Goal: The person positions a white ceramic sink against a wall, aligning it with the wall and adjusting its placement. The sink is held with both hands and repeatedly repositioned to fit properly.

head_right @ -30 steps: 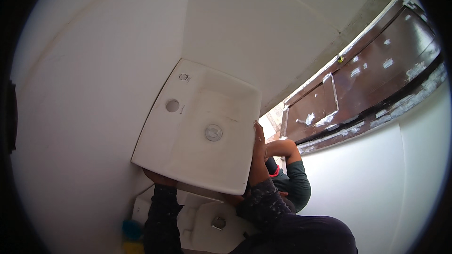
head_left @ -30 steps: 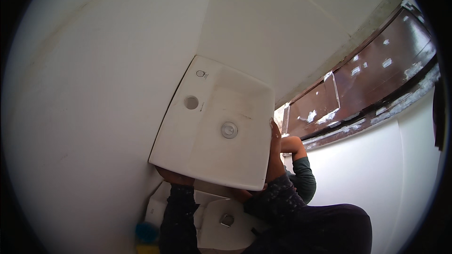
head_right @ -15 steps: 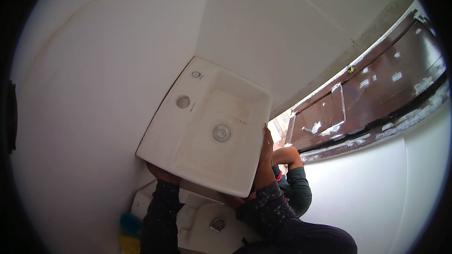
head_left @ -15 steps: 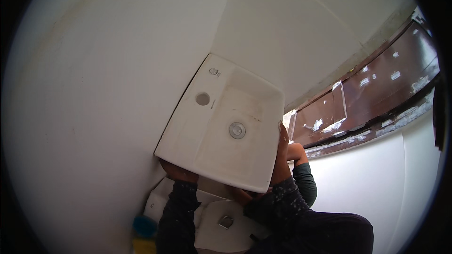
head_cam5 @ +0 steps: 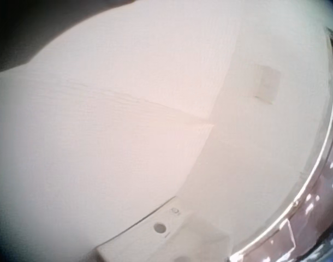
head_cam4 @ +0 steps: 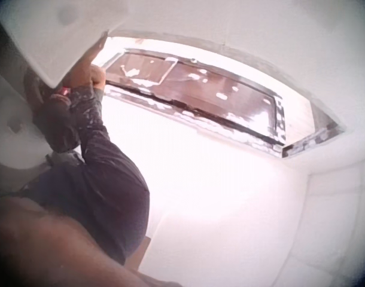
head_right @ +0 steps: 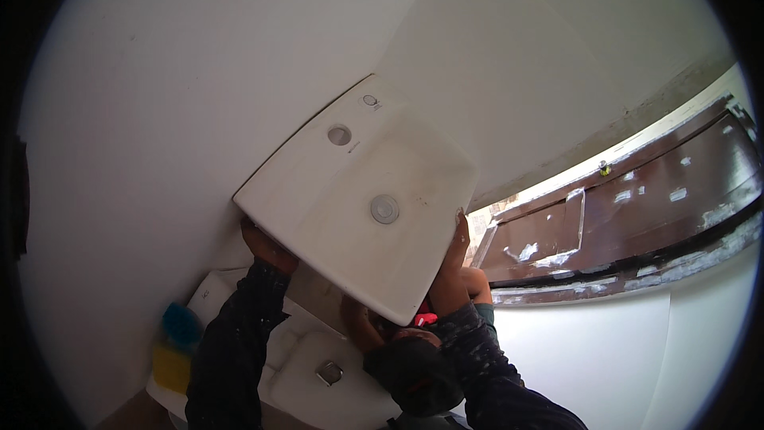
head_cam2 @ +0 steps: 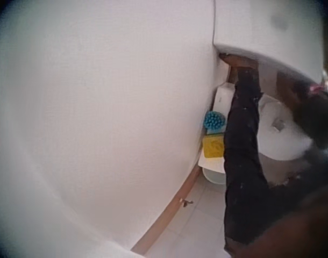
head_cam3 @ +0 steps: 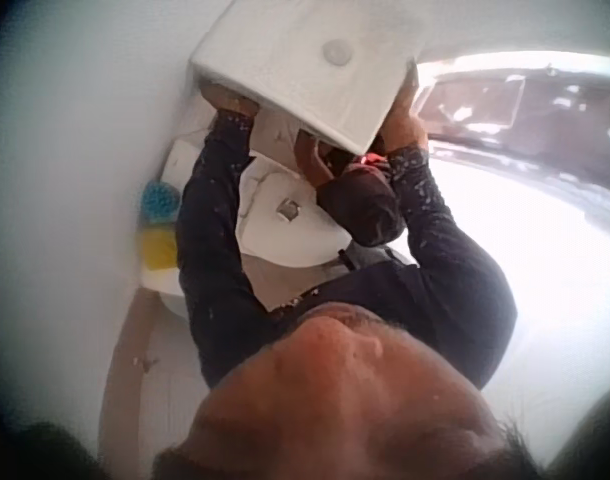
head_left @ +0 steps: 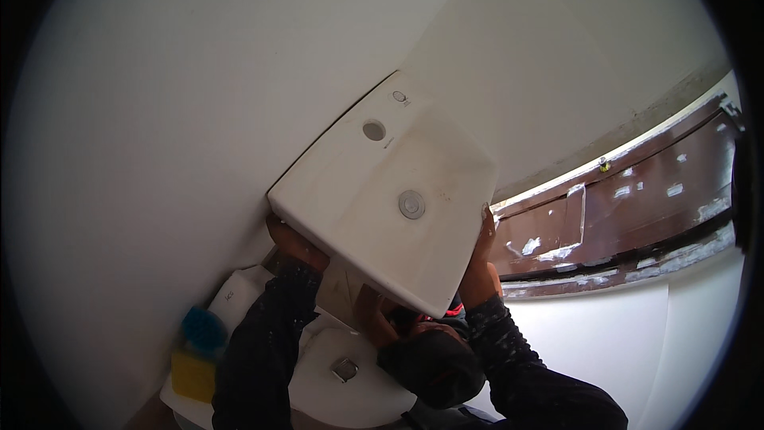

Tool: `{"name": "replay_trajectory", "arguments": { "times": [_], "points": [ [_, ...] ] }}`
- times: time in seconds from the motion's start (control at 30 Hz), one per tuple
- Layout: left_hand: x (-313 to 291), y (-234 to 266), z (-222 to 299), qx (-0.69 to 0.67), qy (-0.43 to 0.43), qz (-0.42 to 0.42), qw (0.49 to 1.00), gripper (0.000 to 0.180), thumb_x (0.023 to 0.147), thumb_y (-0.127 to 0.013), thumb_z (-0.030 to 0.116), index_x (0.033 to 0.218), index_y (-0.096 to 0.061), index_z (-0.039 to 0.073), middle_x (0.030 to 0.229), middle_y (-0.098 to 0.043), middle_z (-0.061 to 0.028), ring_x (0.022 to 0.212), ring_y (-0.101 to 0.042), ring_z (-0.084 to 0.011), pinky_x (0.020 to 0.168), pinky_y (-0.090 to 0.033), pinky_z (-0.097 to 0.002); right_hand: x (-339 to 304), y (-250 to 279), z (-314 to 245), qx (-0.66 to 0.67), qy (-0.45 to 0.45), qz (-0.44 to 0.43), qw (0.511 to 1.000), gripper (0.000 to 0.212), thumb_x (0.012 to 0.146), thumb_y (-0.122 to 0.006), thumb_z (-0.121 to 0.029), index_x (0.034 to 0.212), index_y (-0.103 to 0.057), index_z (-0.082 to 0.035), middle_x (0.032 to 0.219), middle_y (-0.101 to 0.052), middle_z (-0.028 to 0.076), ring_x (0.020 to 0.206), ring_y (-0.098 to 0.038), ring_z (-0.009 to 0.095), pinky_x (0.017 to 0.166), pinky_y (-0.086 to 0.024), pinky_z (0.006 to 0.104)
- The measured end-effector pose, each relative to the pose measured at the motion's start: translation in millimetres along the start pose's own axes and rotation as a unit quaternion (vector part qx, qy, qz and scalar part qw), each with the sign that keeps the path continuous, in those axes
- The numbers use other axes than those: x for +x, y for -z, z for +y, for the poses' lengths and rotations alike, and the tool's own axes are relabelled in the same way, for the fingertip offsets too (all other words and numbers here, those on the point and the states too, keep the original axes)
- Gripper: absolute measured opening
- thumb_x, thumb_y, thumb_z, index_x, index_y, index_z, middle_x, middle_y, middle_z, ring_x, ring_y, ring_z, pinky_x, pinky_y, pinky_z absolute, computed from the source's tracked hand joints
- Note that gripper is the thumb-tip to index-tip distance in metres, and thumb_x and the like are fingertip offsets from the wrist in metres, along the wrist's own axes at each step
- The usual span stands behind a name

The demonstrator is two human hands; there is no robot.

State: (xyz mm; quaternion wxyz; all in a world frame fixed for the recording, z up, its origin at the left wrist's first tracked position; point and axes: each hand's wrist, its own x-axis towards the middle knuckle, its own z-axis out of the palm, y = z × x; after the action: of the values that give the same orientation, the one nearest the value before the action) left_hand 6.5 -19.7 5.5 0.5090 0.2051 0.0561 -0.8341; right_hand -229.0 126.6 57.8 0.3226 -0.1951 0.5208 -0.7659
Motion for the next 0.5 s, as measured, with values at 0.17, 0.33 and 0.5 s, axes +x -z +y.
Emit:
{"name": "replay_trajectory", "arguments": {
  "times": [0.17,0.33,0.5],
  "points": [
    [1,-3,1,-0.007,0.011,0.008,1.0,0.059,0.091,-0.024,0.044,0.135,-0.045,0.01,0.133,-0.05,-0.0113,0.122,-0.049,-0.0305,0.101,-0.041,-0.0467,-2,4,-2,0.012,-0.037,-0.014,0.999,0.047,0.097,-0.038,-0.037,0.12,-0.051,0.002,0.106,-0.061,0.015,0.091,-0.063,0.026,0.08,-0.054,0.0362],
    [0,-4,1,-0.028,0.018,0.002,0.999,0.059,0.09,-0.024,0.045,0.133,-0.047,0.011,0.131,-0.051,-0.0116,0.121,-0.05,-0.0305,0.1,-0.042,-0.0465,6,8,-1,-0.01,-0.042,-0.004,0.999,0.048,0.097,-0.037,-0.037,0.122,-0.05,0.002,0.109,-0.06,0.016,0.093,-0.063,0.027,0.08,-0.054,0.0371],
    [1,-3,0,-0.006,0.007,0.043,0.999,0.056,0.09,-0.026,0.043,0.128,-0.05,0.011,0.128,-0.053,-0.0117,0.118,-0.052,-0.0306,0.099,-0.043,-0.0454,11,14,1,0.023,-0.053,-0.026,0.998,0.048,0.097,-0.038,-0.037,0.124,-0.05,0.002,0.111,-0.06,0.017,0.095,-0.063,0.028,0.082,-0.054,0.0385]
  ]
}}
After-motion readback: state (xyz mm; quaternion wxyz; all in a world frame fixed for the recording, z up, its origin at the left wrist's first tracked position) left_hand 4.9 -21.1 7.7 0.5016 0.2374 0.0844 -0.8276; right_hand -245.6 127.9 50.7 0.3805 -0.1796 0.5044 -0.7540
